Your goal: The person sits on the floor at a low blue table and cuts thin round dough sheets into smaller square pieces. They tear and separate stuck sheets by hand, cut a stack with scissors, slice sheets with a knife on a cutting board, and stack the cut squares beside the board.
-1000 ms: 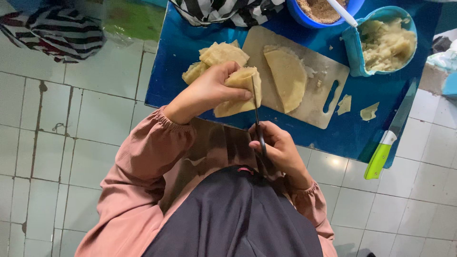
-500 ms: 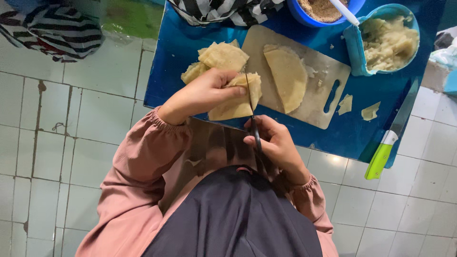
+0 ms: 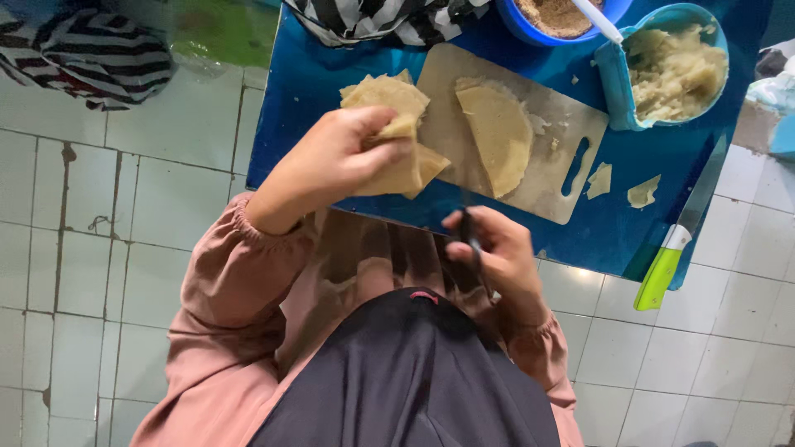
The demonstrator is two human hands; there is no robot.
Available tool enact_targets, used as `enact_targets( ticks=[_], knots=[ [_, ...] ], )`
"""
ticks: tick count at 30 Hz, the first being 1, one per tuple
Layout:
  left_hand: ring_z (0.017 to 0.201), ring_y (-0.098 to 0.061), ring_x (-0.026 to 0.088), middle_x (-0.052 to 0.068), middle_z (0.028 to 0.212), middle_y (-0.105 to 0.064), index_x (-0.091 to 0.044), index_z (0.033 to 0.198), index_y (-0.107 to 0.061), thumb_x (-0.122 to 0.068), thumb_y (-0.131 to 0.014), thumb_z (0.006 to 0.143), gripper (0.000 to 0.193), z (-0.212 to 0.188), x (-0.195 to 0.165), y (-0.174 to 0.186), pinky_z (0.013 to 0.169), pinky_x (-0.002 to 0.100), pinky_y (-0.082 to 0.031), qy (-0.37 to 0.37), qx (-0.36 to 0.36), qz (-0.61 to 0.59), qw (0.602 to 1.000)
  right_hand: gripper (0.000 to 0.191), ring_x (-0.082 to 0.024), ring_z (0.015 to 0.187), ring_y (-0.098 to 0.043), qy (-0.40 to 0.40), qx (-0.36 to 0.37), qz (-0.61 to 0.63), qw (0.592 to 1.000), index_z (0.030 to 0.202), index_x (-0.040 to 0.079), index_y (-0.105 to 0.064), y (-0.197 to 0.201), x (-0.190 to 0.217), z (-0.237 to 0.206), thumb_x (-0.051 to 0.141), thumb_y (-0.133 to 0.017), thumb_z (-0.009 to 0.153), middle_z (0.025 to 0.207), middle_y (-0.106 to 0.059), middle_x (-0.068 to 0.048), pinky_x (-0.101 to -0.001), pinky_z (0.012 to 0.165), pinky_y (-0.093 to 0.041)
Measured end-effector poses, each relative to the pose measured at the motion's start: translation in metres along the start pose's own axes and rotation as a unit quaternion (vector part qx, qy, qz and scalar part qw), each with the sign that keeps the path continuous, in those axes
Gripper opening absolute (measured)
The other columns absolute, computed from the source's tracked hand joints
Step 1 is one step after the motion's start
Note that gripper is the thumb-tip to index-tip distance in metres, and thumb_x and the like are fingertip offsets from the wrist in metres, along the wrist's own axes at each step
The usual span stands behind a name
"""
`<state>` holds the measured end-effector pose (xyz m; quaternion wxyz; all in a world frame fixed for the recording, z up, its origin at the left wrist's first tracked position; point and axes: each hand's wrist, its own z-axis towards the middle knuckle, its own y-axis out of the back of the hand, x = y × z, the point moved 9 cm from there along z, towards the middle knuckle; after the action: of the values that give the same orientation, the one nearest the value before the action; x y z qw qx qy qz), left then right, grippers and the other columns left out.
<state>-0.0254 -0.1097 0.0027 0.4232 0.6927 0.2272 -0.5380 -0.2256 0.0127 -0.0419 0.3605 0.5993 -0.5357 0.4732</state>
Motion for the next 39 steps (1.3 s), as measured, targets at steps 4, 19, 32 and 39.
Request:
enact_targets(
  ticks=[4,19,32,39],
  knots=[
    [0.087,-0.066,0.036,0.017,0.099,-0.061,-0.003,0.115,-0.068,-0.014,-0.074,0.085,0.032,0.012,-0.033,-0.030,0.074,0.041,-0.053,-0.188,0.006,0.125,0.974,0.056,-0.005,0.073,-0.054,0.050,-0.110,0.034,0.992,0.116,-0.002,-0.068,0.035,0.011,-0.038,0.037,-0.088,0.081,0.083,-0.064,-0.001,-0.0176,0.062,-0.038],
    [0.088,-0.065,0.040,0.019,0.094,-0.063,-0.005,0.095,-0.069,-0.027,-0.080,0.081,0.029,0.037,-0.034,0.002,0.075,0.048,-0.054,-0.085,0.035,0.378,0.921,0.071,-0.012,0.076,-0.060,0.081,-0.269,0.114,0.953,0.112,-0.003,-0.066,0.098,-0.025,-0.112,0.053,-0.091,0.076,0.081,-0.062,-0.005,-0.0188,0.060,-0.041],
    [0.094,-0.064,0.042,0.020,0.100,-0.067,0.000,0.106,-0.067,-0.029,-0.089,0.064,0.056,0.163,0.000,-0.091,0.076,0.053,-0.051,-0.149,0.036,0.408,0.900,0.067,-0.006,0.062,-0.049,0.108,-0.256,0.116,0.954,0.115,-0.005,-0.066,0.101,-0.041,-0.121,0.047,-0.089,0.080,0.079,-0.064,-0.008,-0.0178,0.053,-0.031],
    [0.091,-0.069,0.039,0.025,0.096,-0.071,0.001,0.092,-0.072,-0.023,-0.074,0.076,0.028,0.170,0.020,-0.103,0.078,0.048,-0.056,0.023,0.153,0.393,0.906,0.066,-0.004,0.064,-0.050,0.073,-0.162,0.105,0.979,0.118,-0.002,-0.069,0.088,-0.050,-0.114,0.051,-0.086,0.082,0.083,-0.065,-0.003,-0.0182,0.055,-0.034]
  ],
)
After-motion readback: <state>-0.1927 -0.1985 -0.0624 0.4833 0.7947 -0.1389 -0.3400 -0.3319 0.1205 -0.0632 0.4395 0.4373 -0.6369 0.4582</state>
